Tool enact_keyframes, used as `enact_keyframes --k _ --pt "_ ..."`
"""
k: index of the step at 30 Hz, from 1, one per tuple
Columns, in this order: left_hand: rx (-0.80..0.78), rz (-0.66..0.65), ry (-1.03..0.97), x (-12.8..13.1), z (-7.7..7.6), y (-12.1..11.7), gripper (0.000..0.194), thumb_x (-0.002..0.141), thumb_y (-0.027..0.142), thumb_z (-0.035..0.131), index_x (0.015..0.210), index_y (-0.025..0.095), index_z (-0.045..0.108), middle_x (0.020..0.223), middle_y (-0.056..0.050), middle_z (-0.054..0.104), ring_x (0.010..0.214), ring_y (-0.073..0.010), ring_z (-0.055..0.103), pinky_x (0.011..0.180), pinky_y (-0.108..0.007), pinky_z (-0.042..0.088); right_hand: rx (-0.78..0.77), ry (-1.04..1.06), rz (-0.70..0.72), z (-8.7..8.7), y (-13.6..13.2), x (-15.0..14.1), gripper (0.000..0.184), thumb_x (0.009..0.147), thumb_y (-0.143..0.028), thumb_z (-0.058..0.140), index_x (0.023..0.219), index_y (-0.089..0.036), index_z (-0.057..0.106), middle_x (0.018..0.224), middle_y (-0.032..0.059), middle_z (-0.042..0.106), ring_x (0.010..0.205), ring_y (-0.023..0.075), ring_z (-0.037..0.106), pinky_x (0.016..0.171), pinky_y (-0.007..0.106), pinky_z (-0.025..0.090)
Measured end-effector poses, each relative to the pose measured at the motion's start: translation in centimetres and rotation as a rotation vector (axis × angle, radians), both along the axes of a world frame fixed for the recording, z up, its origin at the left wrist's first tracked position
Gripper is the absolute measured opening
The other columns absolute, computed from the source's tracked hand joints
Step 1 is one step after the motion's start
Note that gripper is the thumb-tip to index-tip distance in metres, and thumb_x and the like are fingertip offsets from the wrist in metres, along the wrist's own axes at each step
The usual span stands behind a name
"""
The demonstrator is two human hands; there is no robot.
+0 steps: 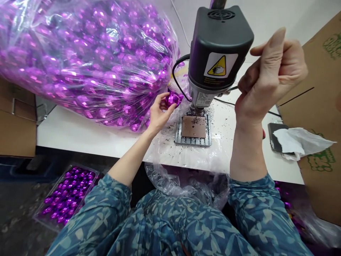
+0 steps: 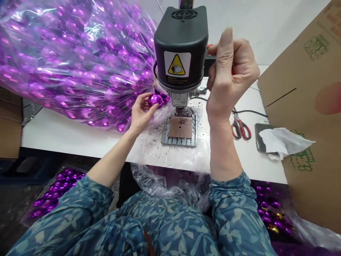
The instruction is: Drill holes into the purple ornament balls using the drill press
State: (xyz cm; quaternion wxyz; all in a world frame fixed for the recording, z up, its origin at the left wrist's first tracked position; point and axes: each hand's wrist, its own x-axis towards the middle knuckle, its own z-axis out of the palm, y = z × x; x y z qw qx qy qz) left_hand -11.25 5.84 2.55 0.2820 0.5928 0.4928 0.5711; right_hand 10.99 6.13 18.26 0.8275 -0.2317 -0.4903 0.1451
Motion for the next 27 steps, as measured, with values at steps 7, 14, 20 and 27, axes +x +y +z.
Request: enact_keyframes --k 7,14,20,27 --pt "-0.479 -0.391 -0.542 3.1 -1.6 -4.6 0.04 0.094 0.048 0.079 0.12 0.019 0.071 0.126 -0.014 0.079 0.118 -0.0271 0.077 0.101 -0.047 0.067 0.01 -0.021 -0.066 0.1 -0.2 -0.3 0.056 0.076 -0.075 0.06 0.066 -0.021 0.052 0.046 -0.0105 0.025 0.034 0.0037 0.024 0.039 0.031 0.013" --pt "-0.51 -0.432 -0.507 3.8 -3.2 -4.4 0.058 0.085 0.048 0.09 0.131 0.025 0.063 0.118 -0.009 0.08 0.1 -0.0258 0.082 0.095 -0.049 0.069 -0.037 -0.08 -0.112 0.1 -0.3 -0.3 0.048 0.078 -0.068 0.055 0.066 -0.022 0.049 0.045 -0.0103 0.023 0.033 0.0032 0.022 0.038 0.031 0.014" --pt "-0.454 -0.406 -0.503 4.1 -3.9 -4.5 0.047 0.099 0.068 0.065 0.124 0.028 0.066 0.126 -0.01 0.078 0.108 -0.0275 0.08 0.094 -0.051 0.069 -0.012 -0.077 -0.116 0.0 -0.1 -0.3 0.047 0.082 -0.068 0.055 0.066 -0.023 0.05 0.046 -0.0096 0.023 0.034 0.0039 0.022 0.039 0.031 0.015" --pt "-0.266 -0.258 -0.279 5.5 -6.3 -2.9 0.063 0.084 0.055 0.089 0.132 0.024 0.064 0.125 -0.011 0.077 0.121 -0.0249 0.073 0.107 -0.042 0.061 0.012 -0.061 -0.04 -0.1 -0.4 -0.2 0.05 0.078 -0.07 0.062 0.067 -0.022 0.053 0.047 -0.0099 0.026 0.036 0.0034 0.023 0.041 0.031 0.014"
